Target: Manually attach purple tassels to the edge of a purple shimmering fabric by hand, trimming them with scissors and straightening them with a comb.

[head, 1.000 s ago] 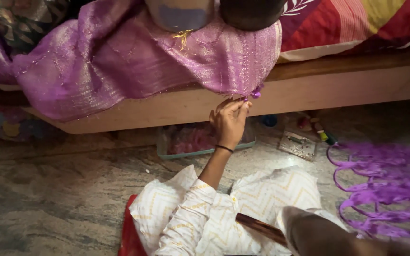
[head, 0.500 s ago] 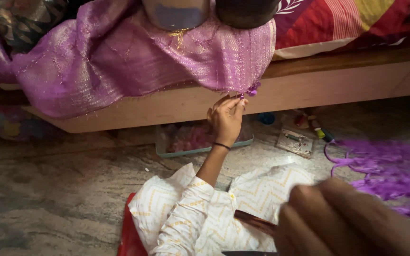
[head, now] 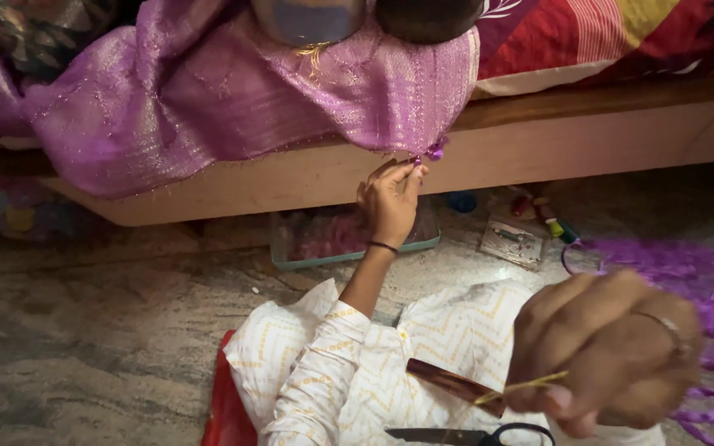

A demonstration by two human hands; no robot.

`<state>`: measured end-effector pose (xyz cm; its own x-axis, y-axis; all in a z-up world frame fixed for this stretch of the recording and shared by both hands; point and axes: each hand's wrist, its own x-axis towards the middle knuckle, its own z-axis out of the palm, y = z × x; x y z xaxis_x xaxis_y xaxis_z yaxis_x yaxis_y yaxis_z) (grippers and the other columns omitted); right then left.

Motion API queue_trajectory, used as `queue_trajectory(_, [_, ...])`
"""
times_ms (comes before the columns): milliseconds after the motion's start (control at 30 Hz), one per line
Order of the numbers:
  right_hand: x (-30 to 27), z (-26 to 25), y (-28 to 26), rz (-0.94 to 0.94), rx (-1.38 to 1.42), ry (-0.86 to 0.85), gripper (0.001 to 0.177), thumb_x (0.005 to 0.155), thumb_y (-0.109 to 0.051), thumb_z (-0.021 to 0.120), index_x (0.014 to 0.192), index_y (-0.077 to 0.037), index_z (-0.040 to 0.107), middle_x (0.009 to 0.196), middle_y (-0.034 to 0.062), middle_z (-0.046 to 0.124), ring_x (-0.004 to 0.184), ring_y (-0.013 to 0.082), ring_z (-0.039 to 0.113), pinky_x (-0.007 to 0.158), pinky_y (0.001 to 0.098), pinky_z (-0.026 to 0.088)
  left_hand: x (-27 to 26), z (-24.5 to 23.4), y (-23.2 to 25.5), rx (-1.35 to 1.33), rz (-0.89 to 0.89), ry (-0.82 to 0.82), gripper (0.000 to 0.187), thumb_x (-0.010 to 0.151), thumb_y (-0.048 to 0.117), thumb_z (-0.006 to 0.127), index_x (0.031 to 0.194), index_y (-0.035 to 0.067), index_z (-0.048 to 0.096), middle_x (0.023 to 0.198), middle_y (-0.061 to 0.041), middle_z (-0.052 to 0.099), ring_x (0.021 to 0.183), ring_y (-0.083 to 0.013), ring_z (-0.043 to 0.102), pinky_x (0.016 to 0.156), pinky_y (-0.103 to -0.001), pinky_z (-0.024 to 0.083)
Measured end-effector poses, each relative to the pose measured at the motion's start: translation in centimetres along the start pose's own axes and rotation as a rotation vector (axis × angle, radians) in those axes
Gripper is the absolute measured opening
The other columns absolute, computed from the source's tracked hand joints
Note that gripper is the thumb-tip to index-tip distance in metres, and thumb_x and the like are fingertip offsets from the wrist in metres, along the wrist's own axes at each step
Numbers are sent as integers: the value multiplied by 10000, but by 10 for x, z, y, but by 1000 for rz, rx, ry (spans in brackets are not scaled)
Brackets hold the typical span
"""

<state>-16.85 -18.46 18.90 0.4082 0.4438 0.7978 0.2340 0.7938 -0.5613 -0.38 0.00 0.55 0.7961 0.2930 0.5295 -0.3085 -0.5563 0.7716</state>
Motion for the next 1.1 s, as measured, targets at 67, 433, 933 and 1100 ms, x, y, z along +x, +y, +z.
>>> queue_trajectory(67, [-2, -9, -15, -6, -308, -143, 153, 917, -45, 734, 1064, -5, 753, 903, 154, 785, 733, 211, 806, 613, 343, 671, 0, -3, 2, -87, -42, -44, 158, 955, 318, 681, 946, 225, 809, 948, 59, 774, 979, -154, 704, 927, -353, 460])
queue_trajectory(433, [-43, -36, -55, 175, 108, -175, 76, 935, -109, 749, 972, -46, 770, 865, 106, 780, 693, 191, 727, 583, 341, 564, 0, -3, 8, -16, 70, 10, 142, 931, 293, 702, 907, 202, 808, 927, 44, 771, 961, -189, 695, 896, -395, 434])
queue_trajectory(933, [4, -22, 11, 343, 458, -67, 103, 940, -111, 786, 992, -22, 789, 854, 102, 781, 719, 172, 677, 595, 315, 517, 1, -10, 3, -8, 28, 32, 134, 918, 298, 711, 888, 213, 810, 906, 45, 769, 947, -171, 704, 881, -354, 439])
queue_trajectory(1100, [6, -35, 4, 315, 438, -26, 128, 963, -93, 768, 1040, 9, 777, 888, 132, 797, 800, 178, 706, 661, 308, 543, 2, -11, 5, 2, -31, -7, 140, 918, 293, 711, 879, 207, 815, 861, 44, 774, 919, -165, 710, 923, -377, 415])
